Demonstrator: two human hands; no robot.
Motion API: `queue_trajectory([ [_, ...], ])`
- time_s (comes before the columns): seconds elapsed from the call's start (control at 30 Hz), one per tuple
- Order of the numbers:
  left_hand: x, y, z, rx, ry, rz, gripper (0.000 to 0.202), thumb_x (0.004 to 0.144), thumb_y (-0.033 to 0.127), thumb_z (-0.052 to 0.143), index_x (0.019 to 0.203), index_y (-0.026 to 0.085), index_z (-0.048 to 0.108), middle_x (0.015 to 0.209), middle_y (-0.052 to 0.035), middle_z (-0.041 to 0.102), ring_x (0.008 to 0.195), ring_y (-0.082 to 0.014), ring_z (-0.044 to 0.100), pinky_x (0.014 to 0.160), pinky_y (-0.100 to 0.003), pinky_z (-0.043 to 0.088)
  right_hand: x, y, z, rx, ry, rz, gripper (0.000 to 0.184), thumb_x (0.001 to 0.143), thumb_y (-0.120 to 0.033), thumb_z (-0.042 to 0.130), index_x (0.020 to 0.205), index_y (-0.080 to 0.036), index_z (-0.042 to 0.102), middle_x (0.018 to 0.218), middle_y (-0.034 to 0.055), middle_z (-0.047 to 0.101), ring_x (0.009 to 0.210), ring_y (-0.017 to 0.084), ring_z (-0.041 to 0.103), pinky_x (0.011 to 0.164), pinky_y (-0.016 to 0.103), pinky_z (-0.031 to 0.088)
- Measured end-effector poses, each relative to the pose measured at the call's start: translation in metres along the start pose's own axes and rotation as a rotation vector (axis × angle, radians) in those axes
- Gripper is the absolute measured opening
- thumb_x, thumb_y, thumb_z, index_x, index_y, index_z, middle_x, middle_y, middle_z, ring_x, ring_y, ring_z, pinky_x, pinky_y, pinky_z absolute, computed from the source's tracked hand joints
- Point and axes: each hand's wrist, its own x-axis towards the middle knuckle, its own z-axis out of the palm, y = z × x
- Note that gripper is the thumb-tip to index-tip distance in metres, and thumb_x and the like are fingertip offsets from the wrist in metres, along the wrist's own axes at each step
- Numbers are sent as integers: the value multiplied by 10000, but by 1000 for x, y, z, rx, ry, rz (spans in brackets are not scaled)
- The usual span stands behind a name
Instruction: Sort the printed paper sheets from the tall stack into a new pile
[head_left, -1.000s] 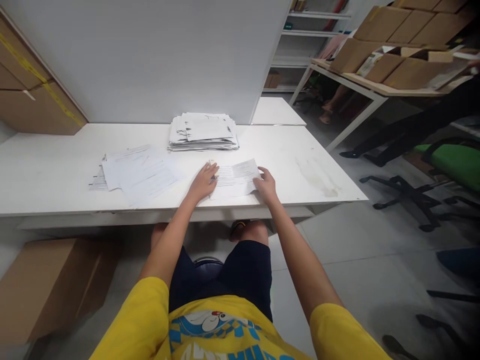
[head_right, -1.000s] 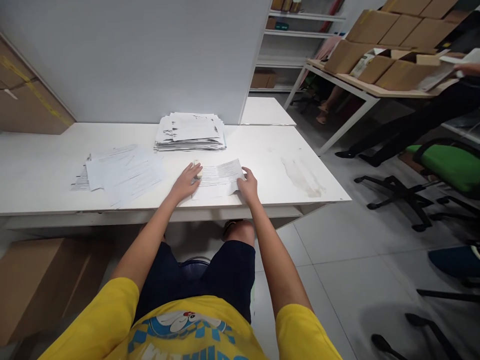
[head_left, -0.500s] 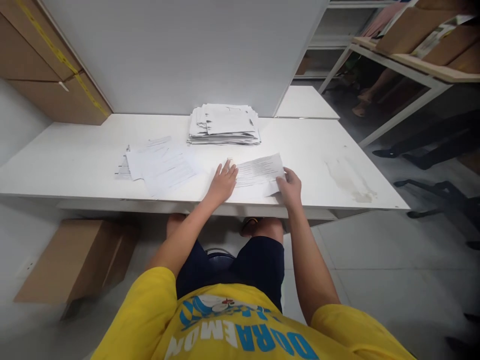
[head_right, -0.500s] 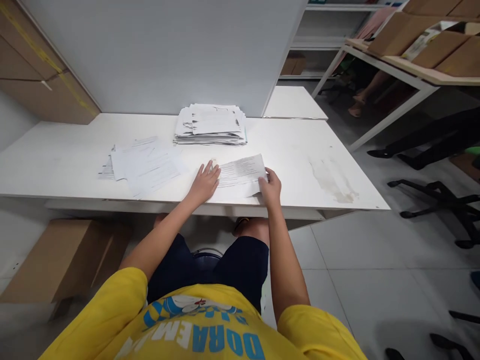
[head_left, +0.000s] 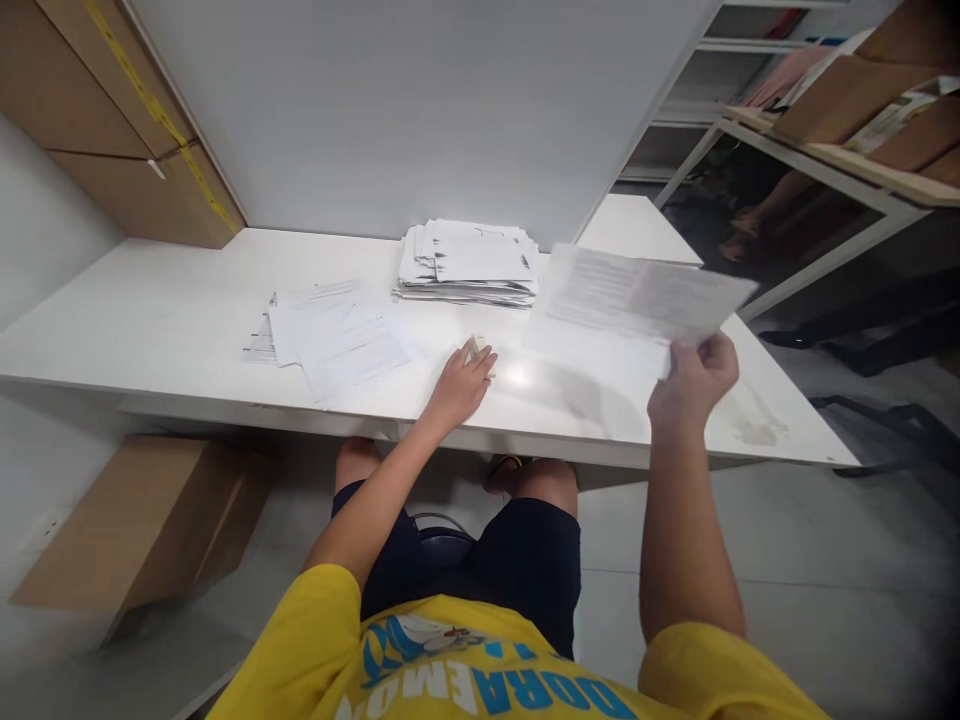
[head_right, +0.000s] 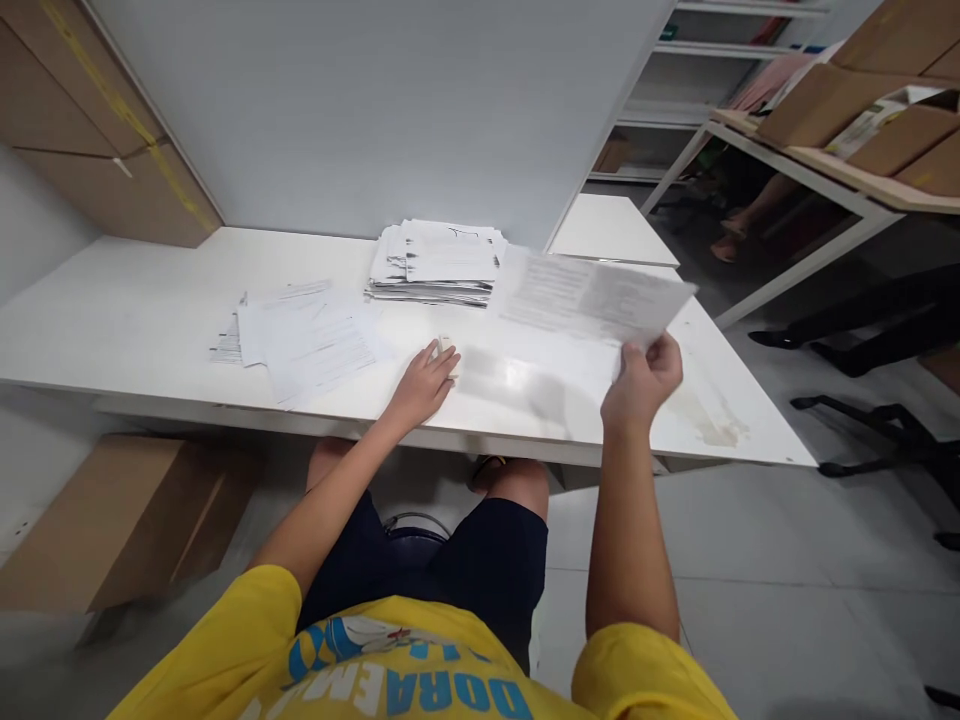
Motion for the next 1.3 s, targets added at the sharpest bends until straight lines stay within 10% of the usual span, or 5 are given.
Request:
queue_trajectory([
  [0.4,-1,5,4,36,12,45,414,978,176,430,1385,155,505,1529,-145,467,1538,-274,183,1219,-517,309,60,-5,227,-242,-442,178,407,729,-18,478,1129,-52,544,1162,227,588,1008,197,521,1001,414,391],
  [0.63,-4,5,12,76,49,37,394,987,173,418,1369,143,514,1538,-153,453,1519,-252,256,1217,-449,333,2,-41,261,-310,-591,-217,489,784,-118,586,1271,-128,542,1491,196,343,1412,295,225,1192,508,129],
  [0.9,3,5,11,57,-204,52,474,1024,259,384,1477,129,428,1592,-97,382,1522,-268,245,1252,-420,230,-188,-116,289,-538,-1721,-776,889,814,-552,655,1526,-140,318,1615,214,257,1506,378,192,1190,576,203],
  [1.03,3,6,17,111,-166,79,489,1038,282,331,1509,165,390,1619,-83,329,1543,-217,178,1253,-418,206,-220,-120,268,-732,-1663,-704,902,904,-603,509,1580,-118,160,1631,246,186,1495,404,205,1132,628,259],
  [1.3,1,9,26,160,-81,88,516,986,161,332,1494,171,423,1594,-88,382,1514,-217,276,1233,-394,233,-209,-119,238,-620,-1391,-808,524,1023,-462,294,1104,-97,661,1132,194,662,1132,318,558,1042,447,359],
])
